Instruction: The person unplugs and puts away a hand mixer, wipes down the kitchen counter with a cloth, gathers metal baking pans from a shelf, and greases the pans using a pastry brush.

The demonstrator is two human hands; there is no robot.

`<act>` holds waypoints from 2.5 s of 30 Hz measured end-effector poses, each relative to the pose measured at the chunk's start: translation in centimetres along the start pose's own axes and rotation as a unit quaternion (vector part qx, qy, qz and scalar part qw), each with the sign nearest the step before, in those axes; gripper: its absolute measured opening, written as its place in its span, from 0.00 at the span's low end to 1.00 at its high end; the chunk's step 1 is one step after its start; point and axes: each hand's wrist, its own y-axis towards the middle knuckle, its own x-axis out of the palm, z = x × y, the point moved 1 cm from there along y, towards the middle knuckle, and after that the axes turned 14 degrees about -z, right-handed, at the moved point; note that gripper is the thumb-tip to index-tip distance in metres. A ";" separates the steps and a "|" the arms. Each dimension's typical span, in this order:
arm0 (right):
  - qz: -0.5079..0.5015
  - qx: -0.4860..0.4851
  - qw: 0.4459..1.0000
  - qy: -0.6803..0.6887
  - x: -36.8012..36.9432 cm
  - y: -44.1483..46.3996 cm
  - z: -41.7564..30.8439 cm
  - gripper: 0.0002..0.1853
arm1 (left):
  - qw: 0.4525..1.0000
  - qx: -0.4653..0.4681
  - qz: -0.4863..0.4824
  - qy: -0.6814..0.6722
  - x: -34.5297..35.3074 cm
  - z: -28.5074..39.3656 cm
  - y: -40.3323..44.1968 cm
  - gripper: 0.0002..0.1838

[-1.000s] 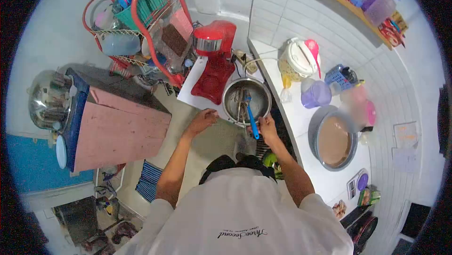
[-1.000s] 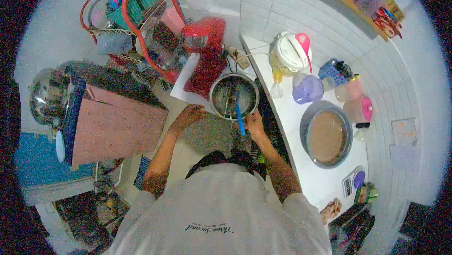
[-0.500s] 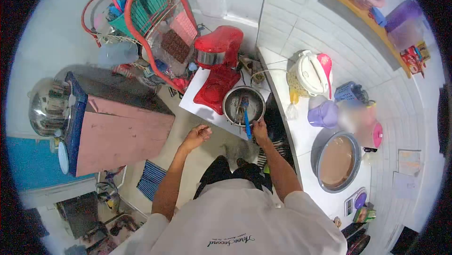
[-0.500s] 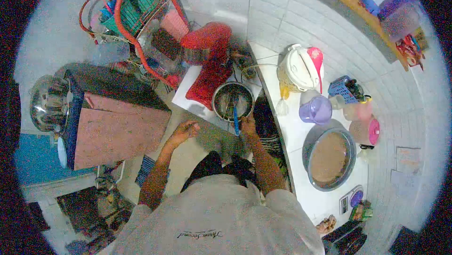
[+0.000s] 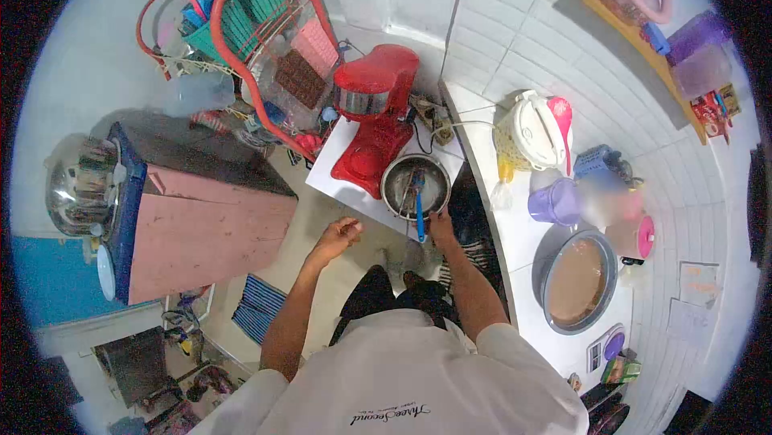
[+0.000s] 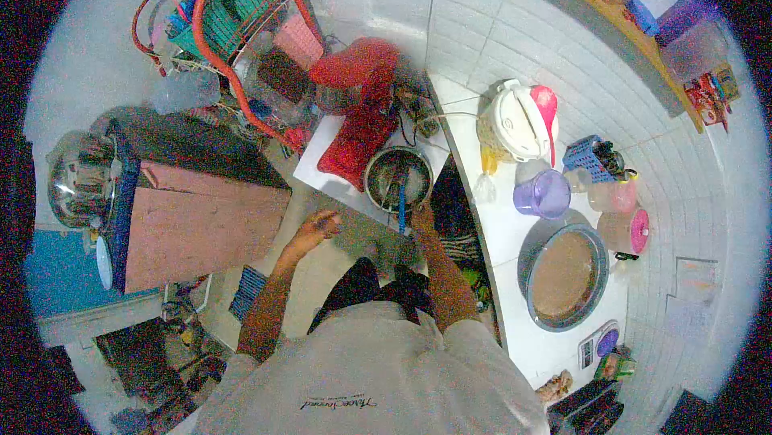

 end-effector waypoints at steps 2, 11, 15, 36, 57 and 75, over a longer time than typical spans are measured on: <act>-0.001 -0.058 0.998 -0.032 0.0 0.5 1.7 0.26 | 0.999 -0.030 0.005 0.011 0.2 0.4 -0.2 0.26; -0.005 0.022 1.000 -0.014 -1.0 -2.5 -1.2 0.15 | 0.999 0.001 -0.052 0.013 0.2 -2.3 1.5 0.26; -0.010 0.059 0.990 0.124 -0.7 -10.9 -8.5 0.19 | 0.990 0.000 -0.123 -0.062 0.3 -2.1 3.2 0.27; 0.461 -0.041 0.874 0.147 -3.5 -49.8 -1.7 0.29 | 0.905 -0.004 -0.381 0.188 20.1 -0.4 3.9 0.28; 0.724 0.131 0.611 -0.291 -26.2 -76.4 2.3 0.27 | 0.785 0.019 -0.544 0.295 56.2 0.6 4.4 0.27; 0.559 0.210 0.720 -0.355 -31.4 -80.7 3.0 0.17 | 0.731 0.033 -0.586 0.348 72.8 3.0 4.0 0.27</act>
